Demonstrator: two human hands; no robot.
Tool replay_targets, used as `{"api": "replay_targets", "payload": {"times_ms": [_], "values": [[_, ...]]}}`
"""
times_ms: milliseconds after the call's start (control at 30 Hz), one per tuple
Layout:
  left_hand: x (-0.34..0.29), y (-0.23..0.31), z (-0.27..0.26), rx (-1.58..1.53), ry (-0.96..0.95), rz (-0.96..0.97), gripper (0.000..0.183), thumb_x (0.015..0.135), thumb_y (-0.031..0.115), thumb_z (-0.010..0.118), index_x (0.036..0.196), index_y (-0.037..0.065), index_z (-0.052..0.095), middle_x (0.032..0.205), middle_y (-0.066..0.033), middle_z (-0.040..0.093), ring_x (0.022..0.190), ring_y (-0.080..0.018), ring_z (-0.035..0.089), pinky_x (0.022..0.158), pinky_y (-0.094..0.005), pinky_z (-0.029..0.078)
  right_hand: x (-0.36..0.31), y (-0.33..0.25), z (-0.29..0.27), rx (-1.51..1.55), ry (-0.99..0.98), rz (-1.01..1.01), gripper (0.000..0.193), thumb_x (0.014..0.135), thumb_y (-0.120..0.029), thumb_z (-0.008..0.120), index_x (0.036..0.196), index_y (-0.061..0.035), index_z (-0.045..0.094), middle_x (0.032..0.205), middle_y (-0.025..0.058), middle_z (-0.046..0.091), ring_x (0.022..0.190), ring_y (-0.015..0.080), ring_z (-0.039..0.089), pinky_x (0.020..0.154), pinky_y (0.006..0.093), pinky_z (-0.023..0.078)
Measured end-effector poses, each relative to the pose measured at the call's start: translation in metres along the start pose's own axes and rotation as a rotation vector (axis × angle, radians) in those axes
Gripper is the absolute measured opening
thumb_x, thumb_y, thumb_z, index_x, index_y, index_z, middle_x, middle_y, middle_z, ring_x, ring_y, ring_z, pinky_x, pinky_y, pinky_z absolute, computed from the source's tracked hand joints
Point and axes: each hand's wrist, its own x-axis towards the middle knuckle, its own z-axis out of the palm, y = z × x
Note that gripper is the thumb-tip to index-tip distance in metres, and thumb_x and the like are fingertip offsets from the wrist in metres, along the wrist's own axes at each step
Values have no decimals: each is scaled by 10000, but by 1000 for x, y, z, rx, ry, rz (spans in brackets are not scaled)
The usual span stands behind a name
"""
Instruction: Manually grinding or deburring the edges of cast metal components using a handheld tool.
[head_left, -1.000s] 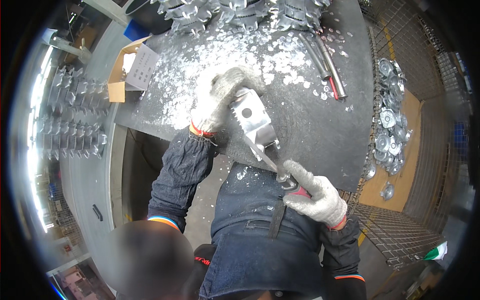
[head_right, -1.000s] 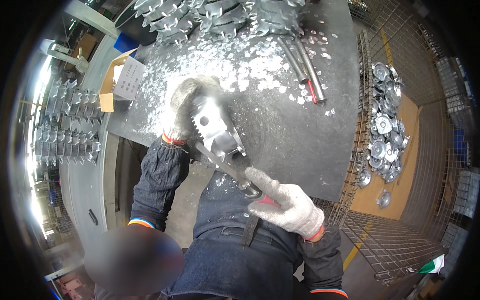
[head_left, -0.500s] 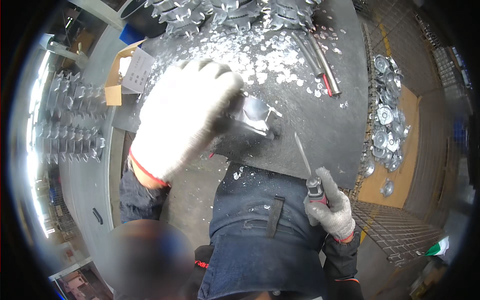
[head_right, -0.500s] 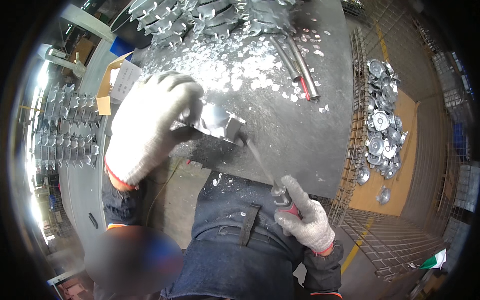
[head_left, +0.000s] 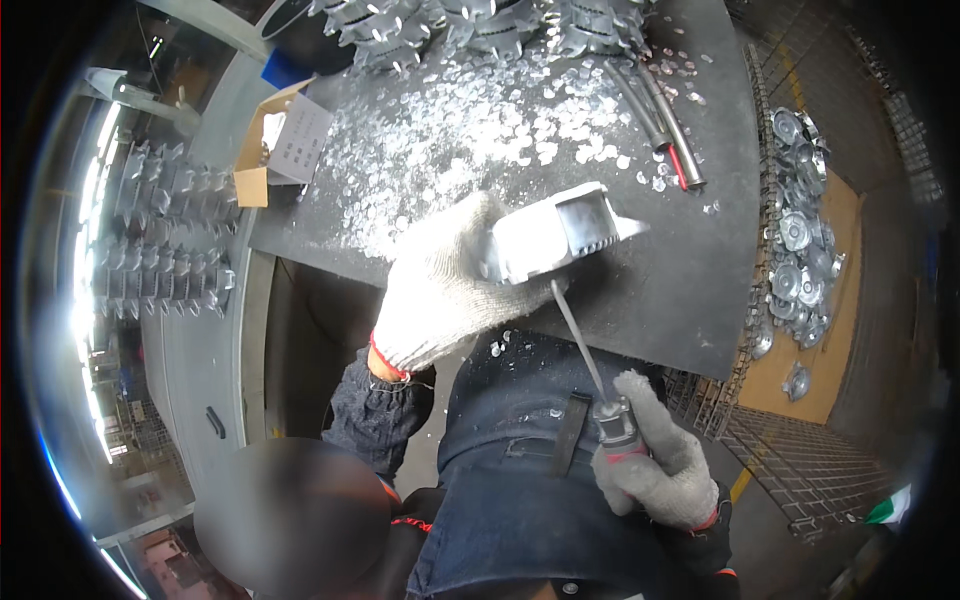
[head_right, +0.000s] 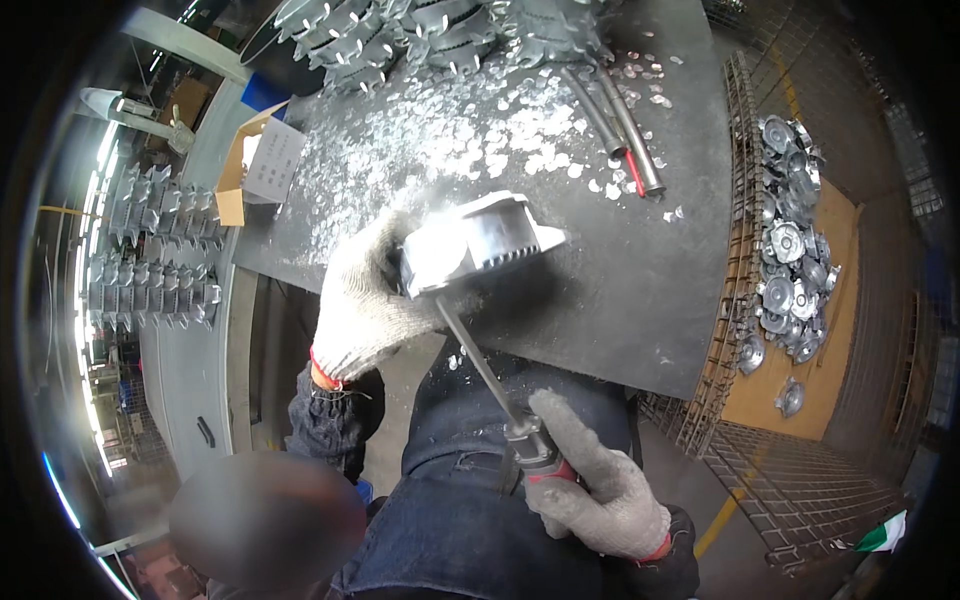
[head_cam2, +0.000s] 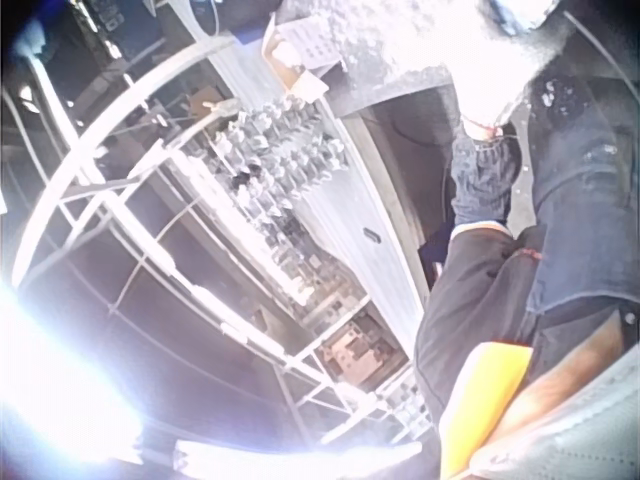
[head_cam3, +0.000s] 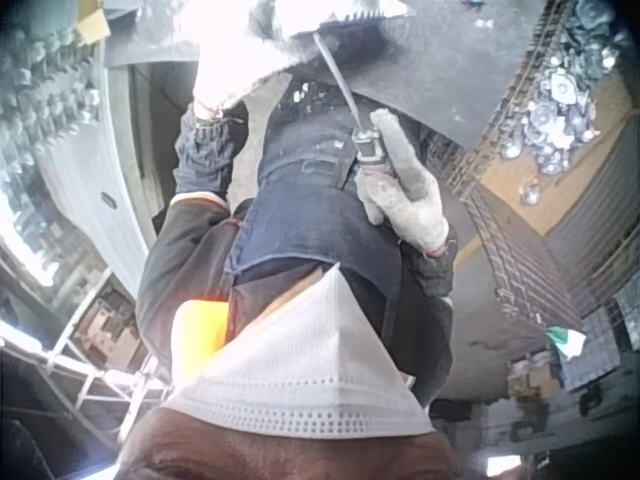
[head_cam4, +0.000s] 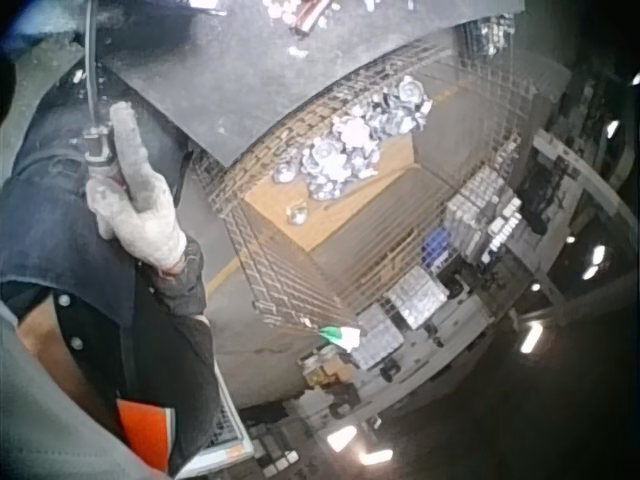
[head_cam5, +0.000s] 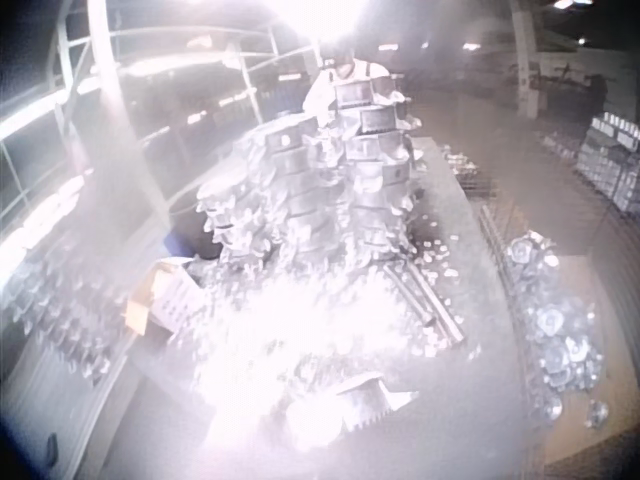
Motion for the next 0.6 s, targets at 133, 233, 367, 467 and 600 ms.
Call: {"api": "replay_targets", "payload": {"times_ms": [133, 233, 367, 467, 600], "values": [[-4, 7, -1, -54, 30, -95, 588, 754, 424, 1048, 1067, 56, 713, 894, -134, 755, 812, -270, 766, 776, -407, 609, 8, -4, 3, -76, -17, 75, 921, 1057, 15, 654, 1852, -141, 216, 900, 26, 701, 715, 91, 616, 698, 285, 564], [-10, 13, -6, 73, 5, -102, 583, 749, 401, 1051, 1068, 49, 713, 898, -134, 759, 818, -240, 768, 777, -394, 608, 17, -8, 5, -159, -24, 66, 930, 1048, 23, 656, 1850, -131, 211, 898, 25, 713, 688, 88, 632, 677, 283, 573], [-12, 12, -6, 92, -4, -48, 559, 738, 361, 1047, 1052, 41, 713, 912, -141, 759, 827, -233, 771, 773, -391, 602, 22, -9, 8, -274, -40, 73, 939, 1031, 33, 665, 1845, -120, 224, 884, 25, 722, 652, 89, 650, 635, 279, 573], [-13, 15, -2, 29, 14, -47, 551, 730, 330, 1040, 1066, 29, 723, 916, -152, 753, 832, -249, 775, 773, -391, 598, 21, -8, 6, -271, -47, 53, 938, 1029, 43, 654, 1846, -121, 224, 880, 16, 713, 655, 83, 633, 639, 270, 562], [-13, 21, -4, 59, -18, -70, 551, 735, 298, 1030, 1114, 21, 742, 920, -149, 756, 849, -264, 784, 789, -381, 602, 17, -6, 5, -135, -77, 55, 931, 1028, 51, 639, 1846, -123, 229, 899, 4, 708, 659, 73, 610, 637, 263, 548]]}}
